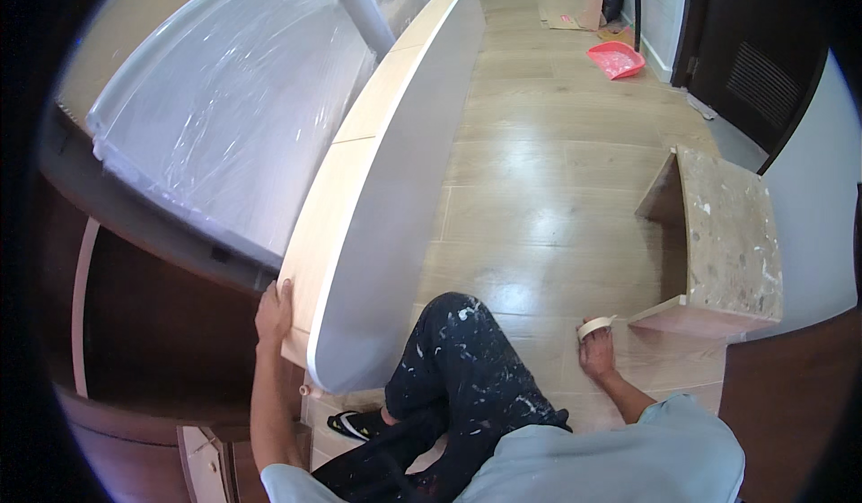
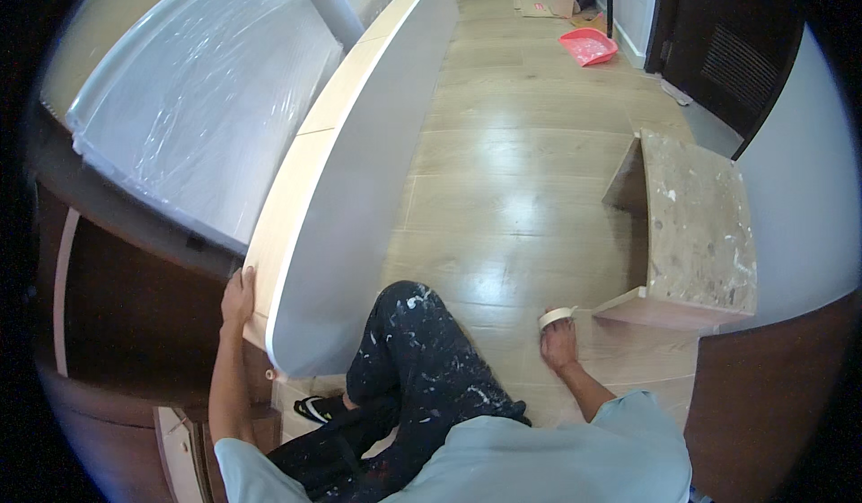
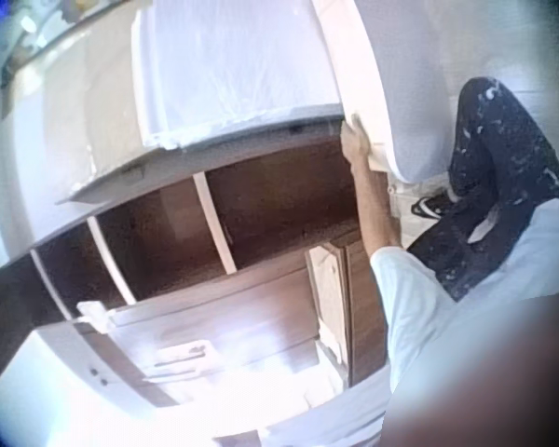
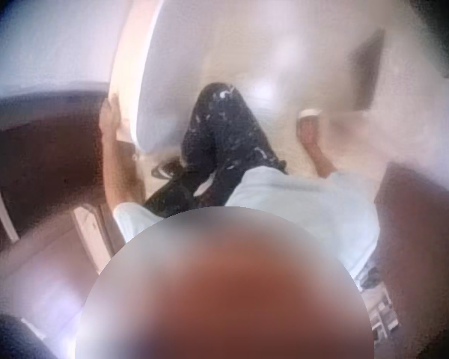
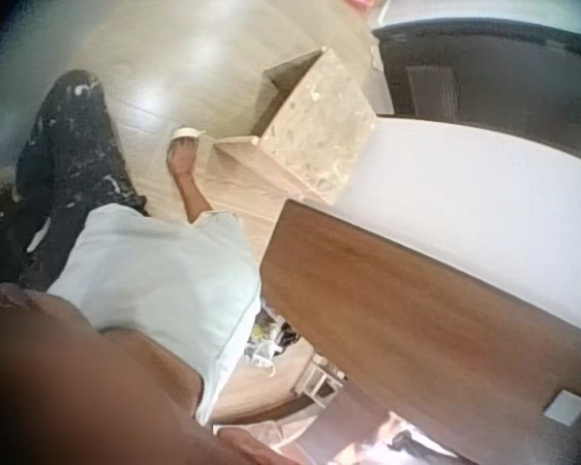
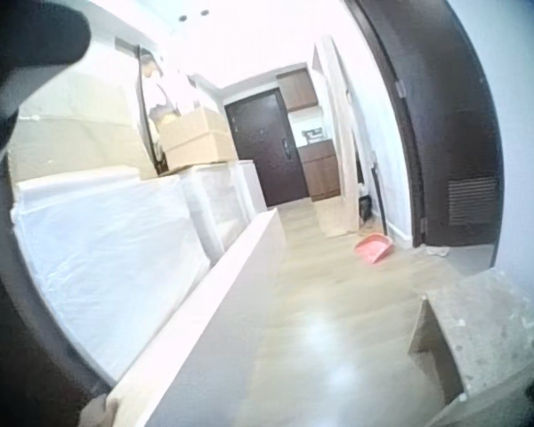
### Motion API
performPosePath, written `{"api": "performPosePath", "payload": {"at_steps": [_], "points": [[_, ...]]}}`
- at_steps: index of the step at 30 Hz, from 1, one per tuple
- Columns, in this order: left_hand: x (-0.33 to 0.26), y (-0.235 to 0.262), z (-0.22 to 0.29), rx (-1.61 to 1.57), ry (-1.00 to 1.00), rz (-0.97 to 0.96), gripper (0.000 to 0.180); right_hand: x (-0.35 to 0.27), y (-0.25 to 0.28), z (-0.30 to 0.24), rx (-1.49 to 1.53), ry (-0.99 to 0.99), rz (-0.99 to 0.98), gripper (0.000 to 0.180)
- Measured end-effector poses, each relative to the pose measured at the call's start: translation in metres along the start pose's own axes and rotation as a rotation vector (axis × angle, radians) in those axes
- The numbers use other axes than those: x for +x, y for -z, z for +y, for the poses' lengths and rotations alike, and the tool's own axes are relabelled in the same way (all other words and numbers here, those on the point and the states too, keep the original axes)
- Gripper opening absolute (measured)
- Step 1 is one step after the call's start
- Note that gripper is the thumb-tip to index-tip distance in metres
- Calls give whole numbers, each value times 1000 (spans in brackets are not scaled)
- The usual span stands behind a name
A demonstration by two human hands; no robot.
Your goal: The person sits on the floor and applies white edge banding to the edges of a light-colored wooden furniture piece. They tear off pieces of adhesive tape and press the banding along the edges, smoothing it with their fingers to ensure adhesion.
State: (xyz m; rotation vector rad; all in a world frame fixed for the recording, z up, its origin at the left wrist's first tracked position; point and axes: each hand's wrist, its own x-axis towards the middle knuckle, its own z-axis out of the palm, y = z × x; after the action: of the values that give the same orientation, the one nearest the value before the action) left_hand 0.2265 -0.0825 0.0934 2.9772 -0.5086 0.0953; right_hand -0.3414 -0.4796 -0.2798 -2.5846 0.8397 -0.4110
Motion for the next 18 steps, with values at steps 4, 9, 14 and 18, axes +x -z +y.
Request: {"api": "performPosePath", "payload": {"at_steps": [4,9,14,18], "points": [[32,1,2,-188,-18,68,78,-2,0,-6,-25,15,-23,51],[40,-15,7,-214,99,84,76,-3,1,-5,20,-29,-63,50],[27,-14,12,-226,50,112,73,-2,7,-6,-52,-49,-131,54],[21,-11,21,-202,86,84,71,-1,7,-4,-45,-75,-156,54]]}}
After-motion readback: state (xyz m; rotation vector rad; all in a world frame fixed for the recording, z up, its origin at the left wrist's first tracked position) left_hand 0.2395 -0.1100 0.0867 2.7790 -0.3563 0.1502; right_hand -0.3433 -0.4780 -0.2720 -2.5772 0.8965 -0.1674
